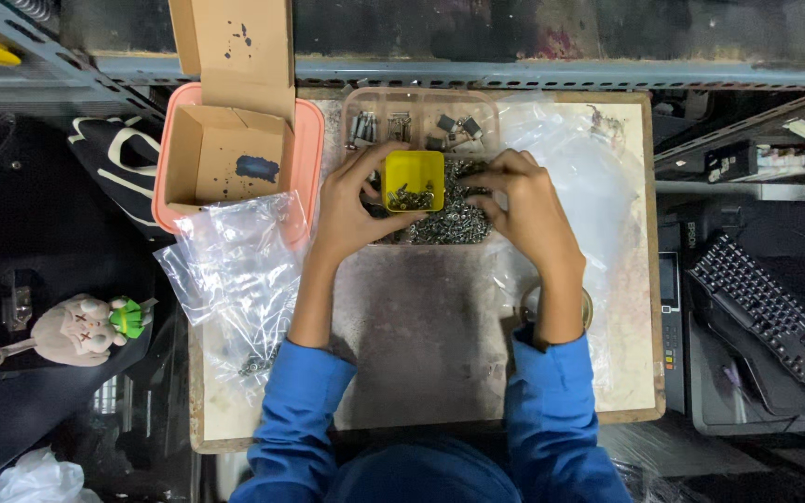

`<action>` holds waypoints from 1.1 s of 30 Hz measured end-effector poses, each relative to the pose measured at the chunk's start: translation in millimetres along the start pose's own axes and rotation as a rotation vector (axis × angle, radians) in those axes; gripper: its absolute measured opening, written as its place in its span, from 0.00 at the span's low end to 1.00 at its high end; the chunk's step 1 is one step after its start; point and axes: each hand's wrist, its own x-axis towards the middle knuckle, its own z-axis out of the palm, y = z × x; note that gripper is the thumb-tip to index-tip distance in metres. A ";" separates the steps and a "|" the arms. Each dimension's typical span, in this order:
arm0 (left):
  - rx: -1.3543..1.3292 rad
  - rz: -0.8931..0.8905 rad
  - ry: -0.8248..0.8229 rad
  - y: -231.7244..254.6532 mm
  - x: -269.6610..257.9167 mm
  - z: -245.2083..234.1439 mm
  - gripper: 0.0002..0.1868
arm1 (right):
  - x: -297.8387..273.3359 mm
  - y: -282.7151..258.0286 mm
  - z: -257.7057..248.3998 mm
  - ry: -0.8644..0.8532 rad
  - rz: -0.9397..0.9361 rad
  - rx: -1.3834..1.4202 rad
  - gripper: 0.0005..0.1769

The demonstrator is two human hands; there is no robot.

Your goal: The person sorts small metal screws from a clear plastic container into a small yellow container using their hands. They then pour the sorted screws from the yellow container into a clear plastic bag and place the bag on the table.

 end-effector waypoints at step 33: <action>0.009 0.007 -0.013 -0.3 1.5 -2.0 0.35 | 0.2 22.3 23.5 -0.100 0.009 -0.013 0.02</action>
